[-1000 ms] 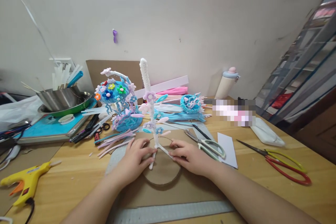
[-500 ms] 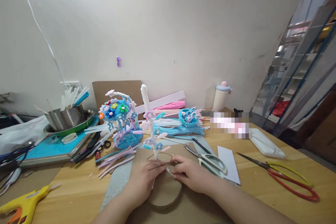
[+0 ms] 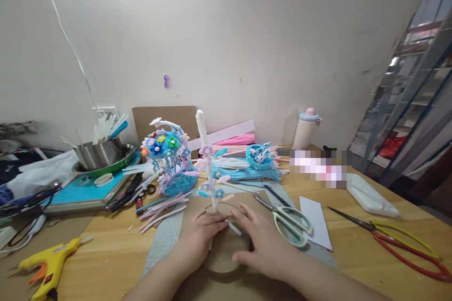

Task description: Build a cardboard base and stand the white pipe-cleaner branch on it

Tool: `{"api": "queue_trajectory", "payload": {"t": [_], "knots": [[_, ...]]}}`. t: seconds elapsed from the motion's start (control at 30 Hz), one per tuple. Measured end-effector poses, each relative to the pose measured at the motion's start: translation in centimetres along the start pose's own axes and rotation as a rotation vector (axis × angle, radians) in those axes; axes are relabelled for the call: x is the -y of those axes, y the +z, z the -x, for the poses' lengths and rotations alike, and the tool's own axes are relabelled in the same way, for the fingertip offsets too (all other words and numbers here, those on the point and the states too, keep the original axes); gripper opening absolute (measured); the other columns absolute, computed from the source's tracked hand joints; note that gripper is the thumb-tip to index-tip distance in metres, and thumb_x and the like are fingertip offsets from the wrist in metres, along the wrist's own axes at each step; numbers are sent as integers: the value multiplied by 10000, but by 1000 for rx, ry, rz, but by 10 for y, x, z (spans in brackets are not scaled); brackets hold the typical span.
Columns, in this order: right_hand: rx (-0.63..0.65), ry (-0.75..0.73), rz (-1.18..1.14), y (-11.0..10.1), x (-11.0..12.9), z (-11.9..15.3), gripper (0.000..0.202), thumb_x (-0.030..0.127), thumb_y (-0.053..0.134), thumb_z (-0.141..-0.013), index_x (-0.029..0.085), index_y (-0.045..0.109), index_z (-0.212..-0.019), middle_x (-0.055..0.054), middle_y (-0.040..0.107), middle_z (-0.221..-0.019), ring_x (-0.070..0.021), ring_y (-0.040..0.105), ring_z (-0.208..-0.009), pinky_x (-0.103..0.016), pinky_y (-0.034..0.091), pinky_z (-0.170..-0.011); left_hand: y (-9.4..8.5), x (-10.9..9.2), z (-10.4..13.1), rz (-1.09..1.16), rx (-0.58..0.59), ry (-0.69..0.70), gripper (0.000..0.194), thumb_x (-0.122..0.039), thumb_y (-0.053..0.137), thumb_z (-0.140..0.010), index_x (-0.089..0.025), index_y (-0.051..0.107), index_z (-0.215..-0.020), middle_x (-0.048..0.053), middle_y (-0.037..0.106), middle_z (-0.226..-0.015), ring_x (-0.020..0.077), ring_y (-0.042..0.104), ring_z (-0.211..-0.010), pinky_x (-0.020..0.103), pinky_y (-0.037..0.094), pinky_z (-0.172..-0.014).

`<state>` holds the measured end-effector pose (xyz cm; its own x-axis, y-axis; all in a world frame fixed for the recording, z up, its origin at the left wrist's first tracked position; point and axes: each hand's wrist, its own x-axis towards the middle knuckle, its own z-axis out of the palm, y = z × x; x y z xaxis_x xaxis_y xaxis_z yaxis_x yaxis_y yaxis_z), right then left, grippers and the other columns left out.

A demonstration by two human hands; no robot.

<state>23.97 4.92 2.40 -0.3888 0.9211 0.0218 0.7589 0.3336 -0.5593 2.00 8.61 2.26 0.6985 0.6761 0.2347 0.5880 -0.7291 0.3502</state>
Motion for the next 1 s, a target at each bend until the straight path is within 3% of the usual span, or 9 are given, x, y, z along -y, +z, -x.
{"api": "queue_trajectory", "payload": {"t": [0.07,0.1,0.27,0.53,0.67,0.83,1.0], "knots": [[37,111,41,9,10,4,1248,640,763,-467,248,135,-1473,-193,151,-1521,-417,134,-1370,-593,187,-1069,-1,-1,0,7,8,-13,418,-107,428,-859,-282,605,-1195,58,608,-1265,223,542,-1178,478,354,-1043],[57,130,61,14,14,5,1307,658,766,-426,236,112,-1476,-195,148,-1521,-425,101,-1372,-604,147,-1076,-2,-1,0,10,13,-17,425,-105,428,-857,-286,600,-1202,59,605,-1268,223,538,-1182,483,342,-1049],[54,113,105,22,15,2,1284,676,733,-468,242,69,-1478,-164,158,-1526,-395,80,-1384,-607,64,-1089,4,2,-1,25,12,-39,415,-113,428,-856,-279,610,-1190,57,610,-1263,220,539,-1183,484,345,-1049],[82,-35,38,13,-22,-14,1302,665,708,-523,250,-93,-1462,-97,78,-1548,-292,46,-1409,-563,6,-1106,21,6,-13,21,-56,-126,423,-79,407,-846,-224,616,-1184,93,593,-1277,238,531,-1189,525,341,-1045],[101,-36,41,14,-25,-15,1283,695,669,-552,218,-101,-1461,-123,40,-1548,-291,1,-1410,-556,-11,-1106,11,5,-8,39,-17,-109,428,-117,388,-881,-251,552,-1253,62,547,-1334,204,470,-1252,499,306,-1078],[150,3,71,12,-21,-15,1281,732,633,-553,129,-28,-1470,-166,13,-1541,-312,-42,-1404,-540,0,-1115,-7,4,-1,44,113,-38,575,-322,561,-843,-321,362,-1382,27,423,-1440,218,348,-1338,514,189,-1119],[185,53,99,8,-18,-15,1289,771,602,-542,94,17,-1469,-165,-5,-1539,-314,-67,-1401,-498,-6,-1127,-11,5,-3,-6,169,-44,511,-324,429,-921,-356,282,-1410,7,359,-1476,218,262,-1378,553,104,-1115]]}}
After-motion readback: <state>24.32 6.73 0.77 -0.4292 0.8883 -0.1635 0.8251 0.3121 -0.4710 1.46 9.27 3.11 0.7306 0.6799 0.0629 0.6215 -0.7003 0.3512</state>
